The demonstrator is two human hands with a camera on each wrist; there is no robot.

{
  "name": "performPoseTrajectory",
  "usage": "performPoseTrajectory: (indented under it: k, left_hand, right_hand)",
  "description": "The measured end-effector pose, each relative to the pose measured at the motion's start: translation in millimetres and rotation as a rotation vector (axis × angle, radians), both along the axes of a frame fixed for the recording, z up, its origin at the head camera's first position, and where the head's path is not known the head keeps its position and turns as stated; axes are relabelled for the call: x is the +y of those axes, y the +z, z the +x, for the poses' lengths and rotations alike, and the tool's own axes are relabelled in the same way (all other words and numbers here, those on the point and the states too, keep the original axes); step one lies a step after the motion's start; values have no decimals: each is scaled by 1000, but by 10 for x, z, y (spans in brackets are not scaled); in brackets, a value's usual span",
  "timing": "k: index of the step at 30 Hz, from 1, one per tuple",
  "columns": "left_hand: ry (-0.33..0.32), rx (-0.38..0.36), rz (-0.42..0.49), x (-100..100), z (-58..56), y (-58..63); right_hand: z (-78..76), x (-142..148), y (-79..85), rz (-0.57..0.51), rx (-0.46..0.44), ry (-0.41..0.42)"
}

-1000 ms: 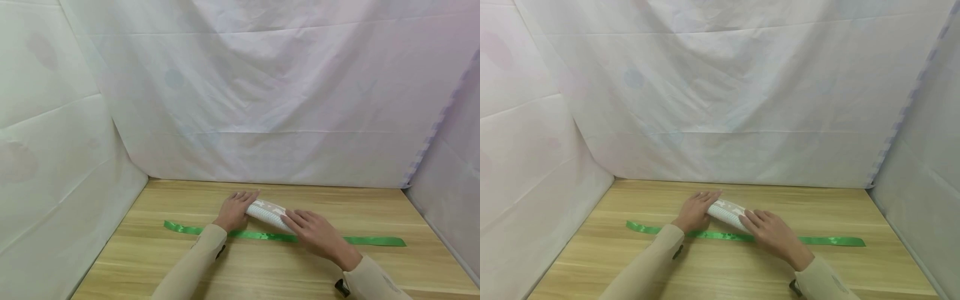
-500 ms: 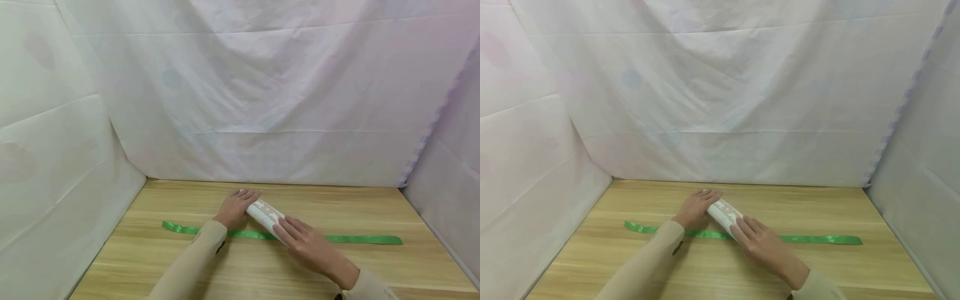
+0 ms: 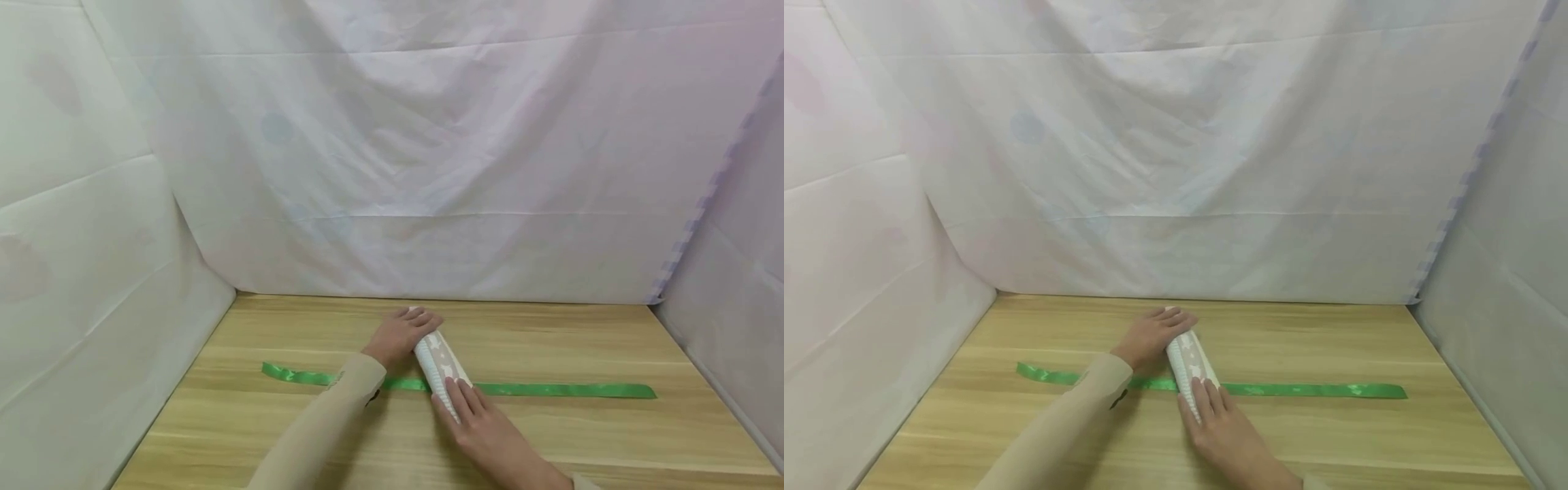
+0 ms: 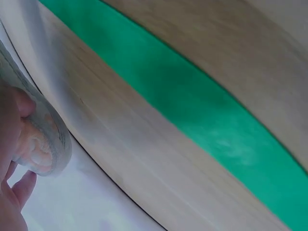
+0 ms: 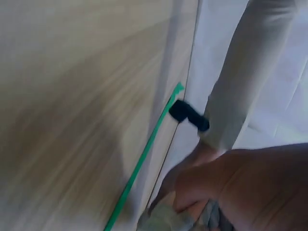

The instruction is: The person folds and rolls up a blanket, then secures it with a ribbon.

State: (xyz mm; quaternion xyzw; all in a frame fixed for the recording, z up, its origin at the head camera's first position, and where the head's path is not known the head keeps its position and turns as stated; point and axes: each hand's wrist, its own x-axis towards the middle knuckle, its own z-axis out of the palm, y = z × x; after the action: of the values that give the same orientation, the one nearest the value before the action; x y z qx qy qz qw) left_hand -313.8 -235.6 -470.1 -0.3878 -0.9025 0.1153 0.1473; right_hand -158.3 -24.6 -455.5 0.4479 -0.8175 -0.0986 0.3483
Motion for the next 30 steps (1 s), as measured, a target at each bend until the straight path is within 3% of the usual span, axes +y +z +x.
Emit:
performPoseTrajectory:
  k: [5,12,19,25,30]
  left_hand:
    - [-4,2,-84,160,16,43]
    - [-30,44,-83,272,-9,17]
    - [-40,57,-163,352,-13,-48]
    - [12,10,-233,425,27,-37]
    - [50,35,-329,454,55,-35]
  right_hand:
    - [81,-114,-62,-16,42,-6]
    - [76,-155,-157,-25,59,-19]
    - [64,-182,-384,-46,51,-35]
    - [92,-252,-419,-67,10,-73]
    - [85,-273,-455,-71,20,-72]
